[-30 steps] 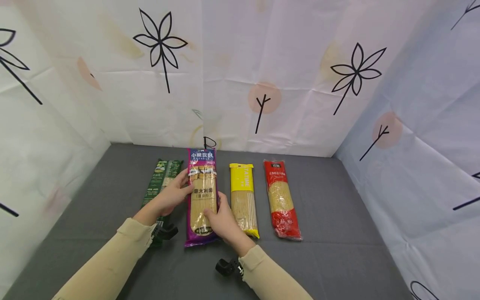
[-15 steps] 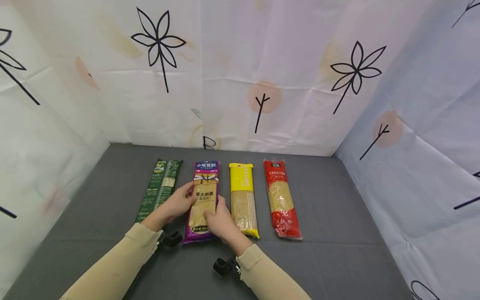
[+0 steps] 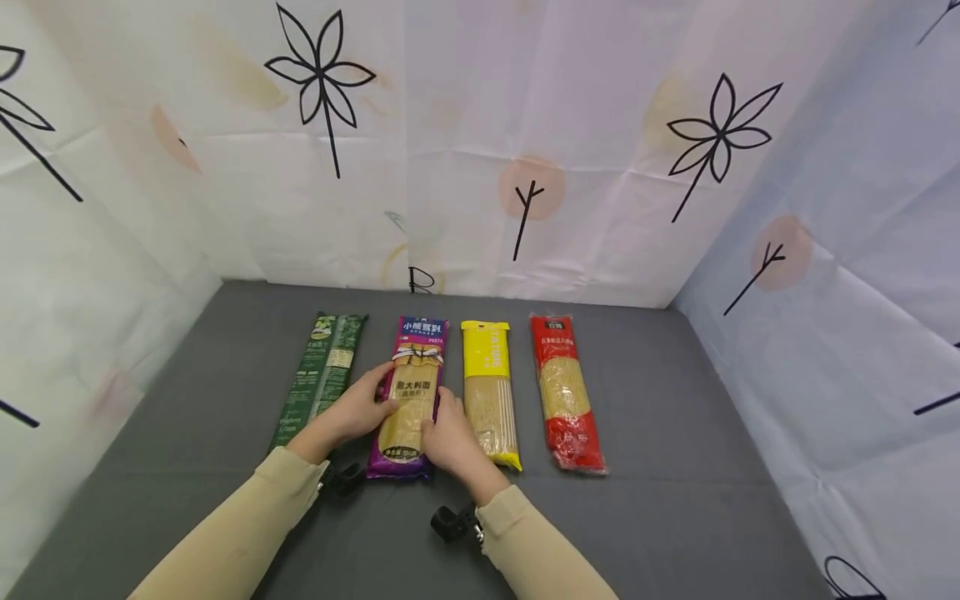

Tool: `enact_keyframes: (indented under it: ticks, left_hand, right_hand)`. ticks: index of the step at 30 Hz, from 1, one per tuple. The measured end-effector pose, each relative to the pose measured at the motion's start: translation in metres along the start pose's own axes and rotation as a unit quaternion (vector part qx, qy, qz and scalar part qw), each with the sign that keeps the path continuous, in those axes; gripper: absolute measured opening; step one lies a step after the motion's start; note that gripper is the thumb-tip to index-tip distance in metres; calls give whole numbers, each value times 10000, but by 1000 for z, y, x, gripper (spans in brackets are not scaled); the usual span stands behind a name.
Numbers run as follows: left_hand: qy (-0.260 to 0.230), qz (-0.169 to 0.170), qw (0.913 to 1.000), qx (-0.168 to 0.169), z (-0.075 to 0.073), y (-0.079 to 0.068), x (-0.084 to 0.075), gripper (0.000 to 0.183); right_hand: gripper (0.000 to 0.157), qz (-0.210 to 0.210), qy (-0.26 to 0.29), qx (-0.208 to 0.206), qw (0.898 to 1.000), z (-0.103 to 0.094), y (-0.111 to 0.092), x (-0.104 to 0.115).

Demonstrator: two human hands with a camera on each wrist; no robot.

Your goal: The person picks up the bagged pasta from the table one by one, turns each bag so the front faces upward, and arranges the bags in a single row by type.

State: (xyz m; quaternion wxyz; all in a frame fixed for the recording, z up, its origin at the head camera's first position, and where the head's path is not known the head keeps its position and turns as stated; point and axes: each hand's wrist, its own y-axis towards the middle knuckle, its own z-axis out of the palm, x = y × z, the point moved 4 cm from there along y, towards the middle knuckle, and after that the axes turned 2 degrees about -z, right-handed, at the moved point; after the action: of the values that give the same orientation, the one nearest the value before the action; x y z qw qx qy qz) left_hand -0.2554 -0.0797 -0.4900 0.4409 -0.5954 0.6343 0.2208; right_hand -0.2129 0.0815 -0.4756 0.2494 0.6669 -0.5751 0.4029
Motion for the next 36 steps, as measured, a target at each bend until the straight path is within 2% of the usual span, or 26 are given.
enact_keyframes:
  ticks: [4,10,16,21,27,31,36]
  left_hand:
    - [120,11,9999,13,0,2,0,69]
    - [29,-41,10000,84,1,0,4,69]
    - [100,55,9999,46,0,-1,4,68]
    - [141,71,9999,-8,-1,-1,4,69]
    - [240,153,9996,-45,2,-4,6,68]
    - [428,247,9988,-57,1,-6,6,66]
    - [325,243,9991,83,-10,-7,1,64]
  right_hand:
    - [58,-34,-151,1,9999,-1,1,1]
    - [58,35,-43,111,9999,2,-1,-2]
    - [58,48,-43,105,9999,2,-1,-2]
    - [58,-109,-240,83,9996,1,1,0]
    - [58,-71,-208,131,9997,1,-2,-2]
    - [59,12,-13,51,10000,2,-3,-3]
    - [61,-19,135,-289,9995,1,-1,0]
